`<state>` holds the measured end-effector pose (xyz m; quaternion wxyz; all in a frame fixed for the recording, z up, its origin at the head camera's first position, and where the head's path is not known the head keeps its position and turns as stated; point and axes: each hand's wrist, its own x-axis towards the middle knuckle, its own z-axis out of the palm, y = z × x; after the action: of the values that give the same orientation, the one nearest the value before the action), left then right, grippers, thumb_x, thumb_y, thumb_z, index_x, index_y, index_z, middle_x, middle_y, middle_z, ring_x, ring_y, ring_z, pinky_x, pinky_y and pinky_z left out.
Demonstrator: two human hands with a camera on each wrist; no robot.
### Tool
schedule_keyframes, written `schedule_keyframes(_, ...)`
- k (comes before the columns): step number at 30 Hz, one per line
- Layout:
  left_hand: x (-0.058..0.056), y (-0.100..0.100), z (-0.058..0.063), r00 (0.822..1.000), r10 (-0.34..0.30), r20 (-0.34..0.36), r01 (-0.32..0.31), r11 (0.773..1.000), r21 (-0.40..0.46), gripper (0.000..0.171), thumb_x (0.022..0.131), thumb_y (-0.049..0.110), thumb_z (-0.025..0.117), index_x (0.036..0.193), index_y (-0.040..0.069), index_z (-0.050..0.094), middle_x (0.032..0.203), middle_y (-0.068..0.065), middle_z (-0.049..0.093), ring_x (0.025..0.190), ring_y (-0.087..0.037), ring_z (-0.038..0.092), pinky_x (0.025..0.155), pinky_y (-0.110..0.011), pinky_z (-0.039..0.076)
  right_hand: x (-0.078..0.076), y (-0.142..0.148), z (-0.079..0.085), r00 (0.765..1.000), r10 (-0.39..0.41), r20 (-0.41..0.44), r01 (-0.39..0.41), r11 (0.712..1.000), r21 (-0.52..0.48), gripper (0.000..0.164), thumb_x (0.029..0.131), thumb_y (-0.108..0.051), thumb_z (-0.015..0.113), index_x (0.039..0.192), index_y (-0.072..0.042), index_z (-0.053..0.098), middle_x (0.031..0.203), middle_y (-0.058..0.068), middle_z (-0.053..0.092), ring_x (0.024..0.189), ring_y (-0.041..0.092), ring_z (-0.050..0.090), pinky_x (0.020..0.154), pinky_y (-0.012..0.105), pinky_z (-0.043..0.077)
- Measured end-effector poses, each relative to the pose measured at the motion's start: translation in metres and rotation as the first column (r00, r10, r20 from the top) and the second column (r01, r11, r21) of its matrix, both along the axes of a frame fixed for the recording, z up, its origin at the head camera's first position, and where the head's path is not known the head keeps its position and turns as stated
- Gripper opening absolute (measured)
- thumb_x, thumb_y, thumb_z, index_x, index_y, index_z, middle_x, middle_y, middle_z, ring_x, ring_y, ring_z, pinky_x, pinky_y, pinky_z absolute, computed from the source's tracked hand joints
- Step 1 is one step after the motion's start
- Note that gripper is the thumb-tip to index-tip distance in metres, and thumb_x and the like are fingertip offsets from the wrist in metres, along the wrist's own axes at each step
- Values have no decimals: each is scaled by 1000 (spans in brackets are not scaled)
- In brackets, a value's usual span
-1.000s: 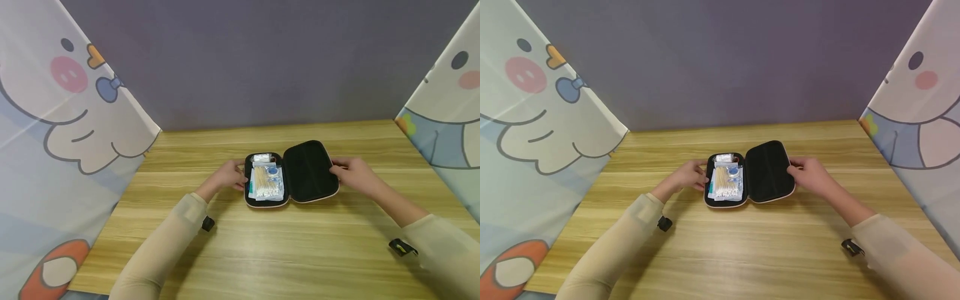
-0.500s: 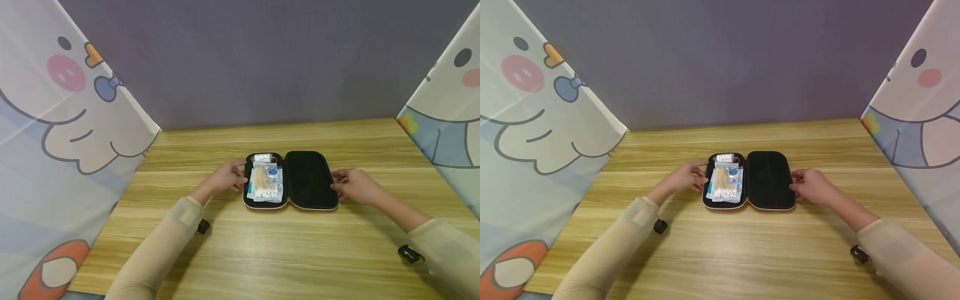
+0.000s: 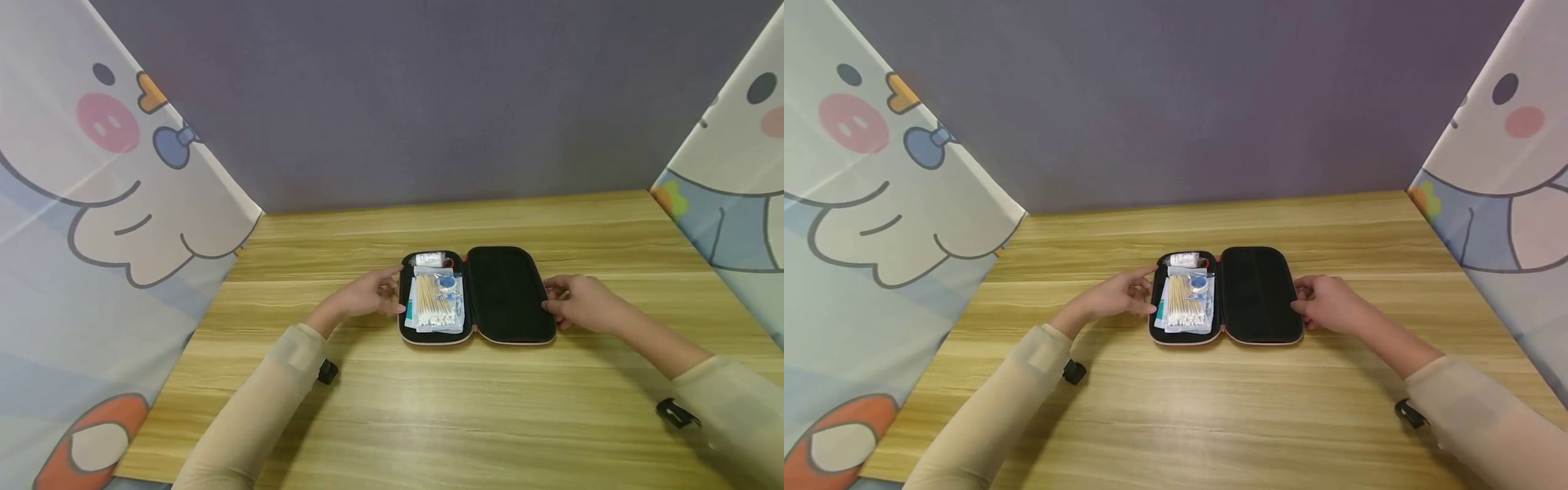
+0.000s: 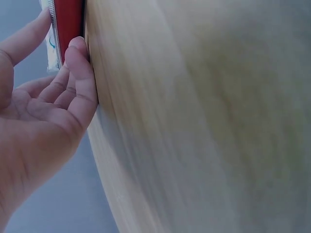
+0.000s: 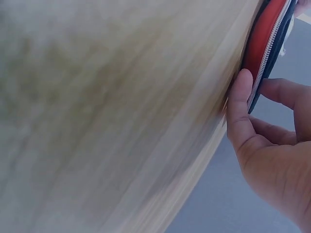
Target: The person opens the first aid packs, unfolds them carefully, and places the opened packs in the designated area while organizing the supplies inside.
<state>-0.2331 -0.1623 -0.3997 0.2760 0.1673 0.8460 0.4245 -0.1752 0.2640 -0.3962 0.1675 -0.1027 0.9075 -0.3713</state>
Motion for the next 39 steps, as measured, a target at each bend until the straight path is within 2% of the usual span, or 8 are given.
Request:
schedule_keyframes(10, 4, -3, -1, 1000, 11, 3, -11, 1000, 28, 99, 95, 19, 82, 172, 21, 20, 135, -12, 62, 98, -21, 66, 87, -33, 58, 0, 1, 1, 1000, 16, 3, -16, 1000, -7, 61, 103, -9, 64, 149, 23, 40, 110, 23, 65, 80, 18, 71, 64, 31, 63)
schedule_keyframes(21, 6, -7, -6, 1000, -1, -9, 2, 999, 39, 96, 96, 21, 82, 172, 23, 23, 138, -11, 60, 103, -21, 65, 88, -33, 57, 0, 1, 2, 999, 40, -30, -39, 999, 31, 62, 102, -11, 66, 148, 23, 41, 106, 18, 67, 76, 16, 67, 62, 31, 60)
schedule_keyframes(24, 5, -6, -5, 1000, -13, -7, 13, 999, 31, 99, 94, 20, 83, 172, 23, 21, 139, -11, 60, 101, -21, 64, 87, -33, 57, 0, 1, 4, 998, 45, -46, -42, 997, 64, 64, 102, -13, 67, 148, 24, 41, 106, 18, 67, 74, 13, 66, 60, 29, 57)
schedule_keyframes(27, 5, -5, -2, 1000, -25, -4, 25, 1000, 13, 104, 93, 20, 85, 173, 23, 18, 140, -11, 59, 100, -20, 63, 86, -32, 55, -2, 0, 6, 992, 71, -104, -56, 989, 136, 65, 102, -16, 69, 147, 23, 43, 108, 18, 70, 71, 12, 64, 63, 30, 54)
schedule_keyframes(31, 5, -4, 1, 999, -36, 0, 36, 999, -5, 108, 92, 22, 86, 173, 24, 14, 143, -11, 57, 99, -19, 61, 85, -31, 53, -6, -3, 15, 974, 116, -195, -69, 970, 233, 65, 102, -21, 69, 148, 20, 46, 120, 28, 72, 90, 31, 74, 81, 45, 60)
schedule_keyframes(34, 6, -4, 2, 999, -38, 11, 38, 999, -1, 111, 91, 22, 87, 173, 25, 12, 144, -11, 56, 97, -19, 59, 85, -32, 53, -10, -9, 26, 964, 140, -226, -77, 961, 267, 65, 104, -23, 68, 152, 15, 46, 135, 36, 62, 116, 49, 68, 92, 59, 58)
schedule_keyframes(36, 7, -4, 1, 999, -36, 16, 36, 999, 7, 112, 91, 21, 87, 173, 25, 12, 143, -11, 55, 96, -19, 58, 84, -32, 53, -13, -15, 33, 959, 159, -236, -89, 955, 282, 64, 105, -23, 67, 154, 12, 45, 143, 38, 56, 123, 54, 64, 95, 61, 57)
schedule_keyframes(39, 8, -4, -1, 999, -30, 18, 29, 999, 23, 112, 91, 20, 87, 173, 25, 11, 142, -12, 54, 95, -18, 57, 83, -31, 52, -18, -27, 44, 943, 200, -267, -112, 944, 312, 64, 104, -24, 68, 154, 10, 46, 146, 37, 54, 125, 53, 62, 97, 62, 55)
